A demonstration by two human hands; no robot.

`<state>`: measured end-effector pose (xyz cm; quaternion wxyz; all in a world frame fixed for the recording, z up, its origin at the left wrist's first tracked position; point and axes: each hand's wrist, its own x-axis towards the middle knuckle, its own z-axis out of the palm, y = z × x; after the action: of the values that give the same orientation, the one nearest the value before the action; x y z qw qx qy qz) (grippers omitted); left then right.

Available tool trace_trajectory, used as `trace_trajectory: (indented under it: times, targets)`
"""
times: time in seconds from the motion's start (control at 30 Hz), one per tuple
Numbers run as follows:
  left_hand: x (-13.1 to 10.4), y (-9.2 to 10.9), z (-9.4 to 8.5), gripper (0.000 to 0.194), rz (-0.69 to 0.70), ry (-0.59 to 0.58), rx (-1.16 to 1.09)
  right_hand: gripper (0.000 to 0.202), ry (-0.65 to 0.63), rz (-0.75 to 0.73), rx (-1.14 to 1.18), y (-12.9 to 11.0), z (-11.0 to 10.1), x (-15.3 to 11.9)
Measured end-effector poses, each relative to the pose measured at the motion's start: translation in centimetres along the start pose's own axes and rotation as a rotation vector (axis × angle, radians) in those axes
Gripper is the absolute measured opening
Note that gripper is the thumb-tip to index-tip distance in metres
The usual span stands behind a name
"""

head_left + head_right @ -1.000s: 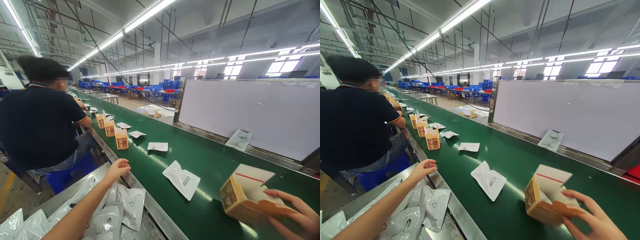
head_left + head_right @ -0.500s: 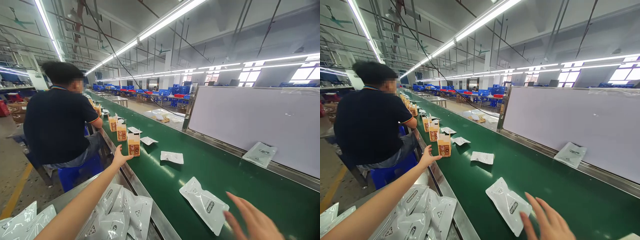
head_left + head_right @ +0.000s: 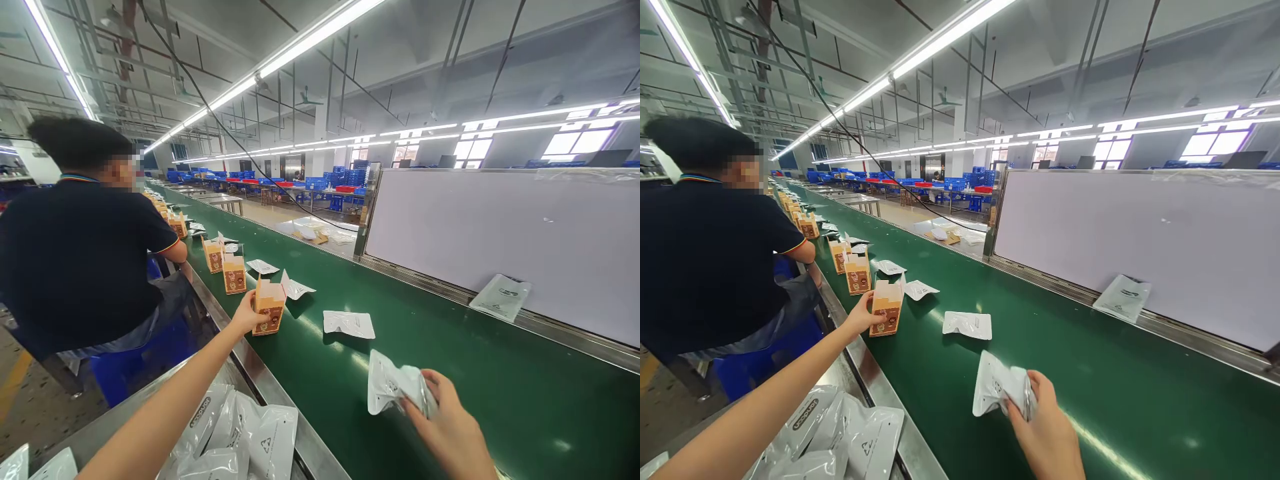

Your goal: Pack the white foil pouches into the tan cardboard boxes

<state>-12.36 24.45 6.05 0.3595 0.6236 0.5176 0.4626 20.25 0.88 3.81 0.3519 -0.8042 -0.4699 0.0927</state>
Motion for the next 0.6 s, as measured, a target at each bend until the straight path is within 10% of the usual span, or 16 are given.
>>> trace_trajectory:
  times: [0.23,0.43,0.6]
  targets:
    - [-10.1,6.1,3.1,0.064,0.349,-0.059,0.252,0.016,0.743,-0.683,0.252,-11.4,-3.7,-2.2]
    - [-15.1,7.7,5.2,0.063,0.439,0.067,0.348,0.03,0.41,-1.013,0.154,-11.3,-1.0,-3.4]
    - [-15.7,7.1,5.8,0.06,0.745,0.114,0.485,0.046,0.078,-1.153,-0.108,-10.0,-3.3,-4.5]
